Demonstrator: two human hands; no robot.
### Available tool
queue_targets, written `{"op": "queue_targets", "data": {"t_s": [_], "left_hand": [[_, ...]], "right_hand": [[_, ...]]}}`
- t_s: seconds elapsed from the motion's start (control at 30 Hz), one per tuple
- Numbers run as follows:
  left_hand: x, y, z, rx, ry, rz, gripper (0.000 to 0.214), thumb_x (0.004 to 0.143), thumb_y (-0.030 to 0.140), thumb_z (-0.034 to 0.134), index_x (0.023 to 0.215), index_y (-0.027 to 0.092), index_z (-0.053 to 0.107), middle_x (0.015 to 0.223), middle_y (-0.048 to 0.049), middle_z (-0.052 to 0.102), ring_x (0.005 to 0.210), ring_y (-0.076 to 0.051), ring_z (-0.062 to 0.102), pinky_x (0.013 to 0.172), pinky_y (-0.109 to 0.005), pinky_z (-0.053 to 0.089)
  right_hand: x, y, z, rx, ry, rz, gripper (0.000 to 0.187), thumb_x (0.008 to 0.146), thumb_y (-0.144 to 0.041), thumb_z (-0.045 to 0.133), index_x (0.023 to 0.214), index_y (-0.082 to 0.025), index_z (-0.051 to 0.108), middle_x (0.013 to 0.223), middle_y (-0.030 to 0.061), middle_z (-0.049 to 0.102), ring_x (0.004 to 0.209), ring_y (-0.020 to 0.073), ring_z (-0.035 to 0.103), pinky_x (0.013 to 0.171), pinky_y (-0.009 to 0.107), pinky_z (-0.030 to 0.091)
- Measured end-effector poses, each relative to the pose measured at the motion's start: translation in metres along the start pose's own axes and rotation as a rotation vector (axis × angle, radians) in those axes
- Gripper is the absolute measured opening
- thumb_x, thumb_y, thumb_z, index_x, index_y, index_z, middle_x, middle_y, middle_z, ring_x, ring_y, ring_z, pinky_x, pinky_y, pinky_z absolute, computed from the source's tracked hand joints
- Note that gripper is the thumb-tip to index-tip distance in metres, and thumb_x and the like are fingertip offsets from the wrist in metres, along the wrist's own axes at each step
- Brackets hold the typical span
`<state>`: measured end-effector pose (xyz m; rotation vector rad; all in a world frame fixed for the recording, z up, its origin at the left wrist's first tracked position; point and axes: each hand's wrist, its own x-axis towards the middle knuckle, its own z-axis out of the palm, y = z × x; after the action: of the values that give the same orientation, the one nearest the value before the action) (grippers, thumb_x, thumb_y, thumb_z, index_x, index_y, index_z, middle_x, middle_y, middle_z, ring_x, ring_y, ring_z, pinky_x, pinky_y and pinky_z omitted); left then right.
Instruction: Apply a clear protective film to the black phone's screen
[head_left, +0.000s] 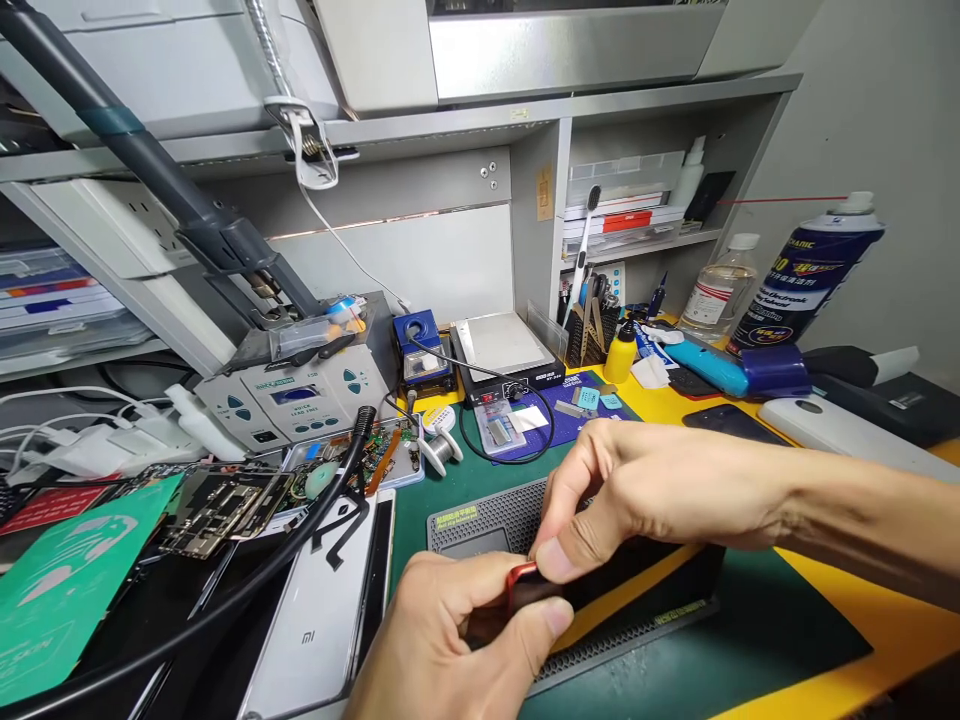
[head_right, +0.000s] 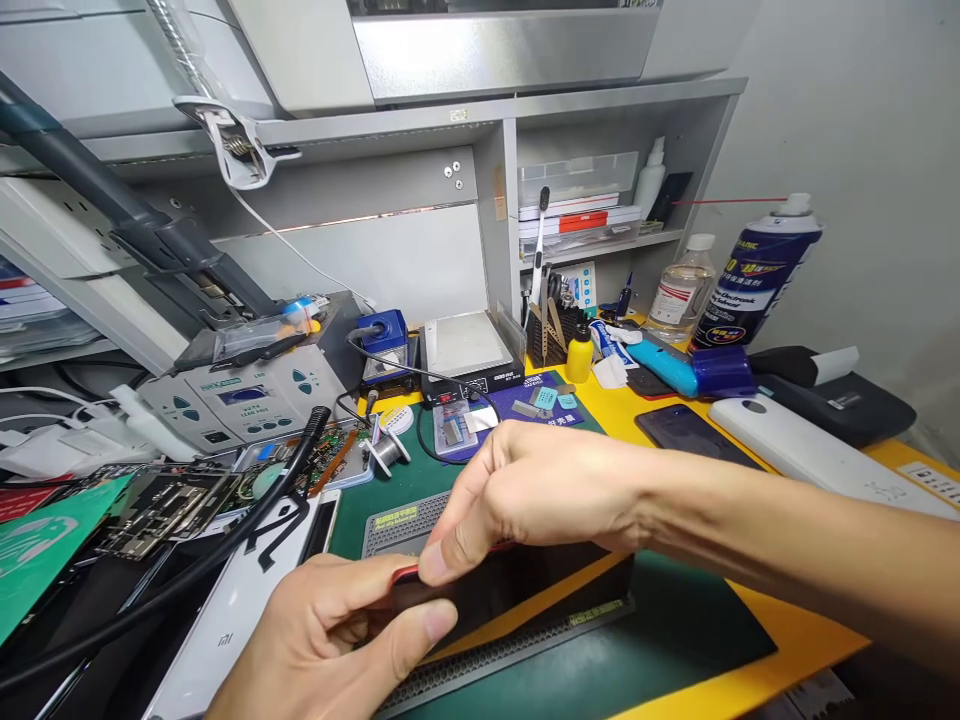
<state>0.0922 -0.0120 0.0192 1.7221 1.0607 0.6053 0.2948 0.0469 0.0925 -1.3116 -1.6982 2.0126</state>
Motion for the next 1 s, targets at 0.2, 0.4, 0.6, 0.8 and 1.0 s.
{"op": "queue_targets", "data": {"t_s": [0.2, 0.4, 0.6, 0.8, 1.0], "left_hand": [[0.0, 0.004, 0.002, -0.153, 0.017, 0.001, 0.041, 0.091, 0.05, 0.055, 0.071, 0.015, 0.062, 0.065, 0.0008, 0.037, 0.063, -0.012, 0.031, 0.055, -0.025, 0.031], [0.002, 0.005, 0.003, -0.245, 0.013, -0.036, 0.041, 0.088, 0.053, 0.06, 0.073, 0.015, 0.064, 0.062, 0.0025, 0.035, 0.061, -0.011, 0.028, 0.055, -0.025, 0.031], [0.003, 0.006, 0.006, -0.278, 0.02, -0.04, 0.045, 0.087, 0.055, 0.061, 0.074, 0.013, 0.068, 0.064, 0.0003, 0.044, 0.062, -0.012, 0.038, 0.059, -0.024, 0.04], [0.002, 0.005, 0.005, -0.163, 0.033, -0.029, 0.037, 0.089, 0.046, 0.061, 0.073, 0.014, 0.068, 0.064, 0.0005, 0.046, 0.061, -0.012, 0.036, 0.055, -0.023, 0.035], [0.002, 0.007, 0.004, -0.152, 0.037, -0.014, 0.036, 0.089, 0.044, 0.061, 0.075, 0.014, 0.072, 0.066, -0.0011, 0.056, 0.062, -0.013, 0.044, 0.056, -0.022, 0.04]], "right_hand": [[-0.006, 0.002, -0.009, 0.012, -0.121, -0.046, 0.027, 0.083, -0.041, 0.076, 0.091, -0.016, 0.084, 0.09, 0.0064, 0.078, 0.083, 0.0177, 0.069, 0.08, 0.024, 0.05], [-0.016, -0.006, -0.006, -0.265, -0.004, -0.07, 0.019, 0.08, -0.026, 0.075, 0.094, -0.019, 0.083, 0.084, 0.0007, 0.074, 0.078, 0.0149, 0.061, 0.065, 0.02, 0.044], [-0.014, 0.0, 0.006, -0.363, 0.123, -0.05, 0.032, 0.066, -0.047, 0.085, 0.082, -0.02, 0.077, 0.069, -0.0035, 0.065, 0.061, 0.0118, 0.05, 0.049, 0.021, 0.031], [-0.004, 0.002, 0.007, -0.174, 0.091, -0.005, 0.023, 0.063, -0.036, 0.087, 0.067, -0.017, 0.074, 0.058, -0.0048, 0.059, 0.056, 0.01, 0.043, 0.049, 0.022, 0.029], [-0.005, -0.003, -0.003, -0.079, -0.045, -0.014, 0.018, 0.082, -0.029, 0.071, 0.071, -0.015, 0.076, 0.063, -0.0019, 0.061, 0.062, 0.0105, 0.049, 0.057, 0.021, 0.036]]}}
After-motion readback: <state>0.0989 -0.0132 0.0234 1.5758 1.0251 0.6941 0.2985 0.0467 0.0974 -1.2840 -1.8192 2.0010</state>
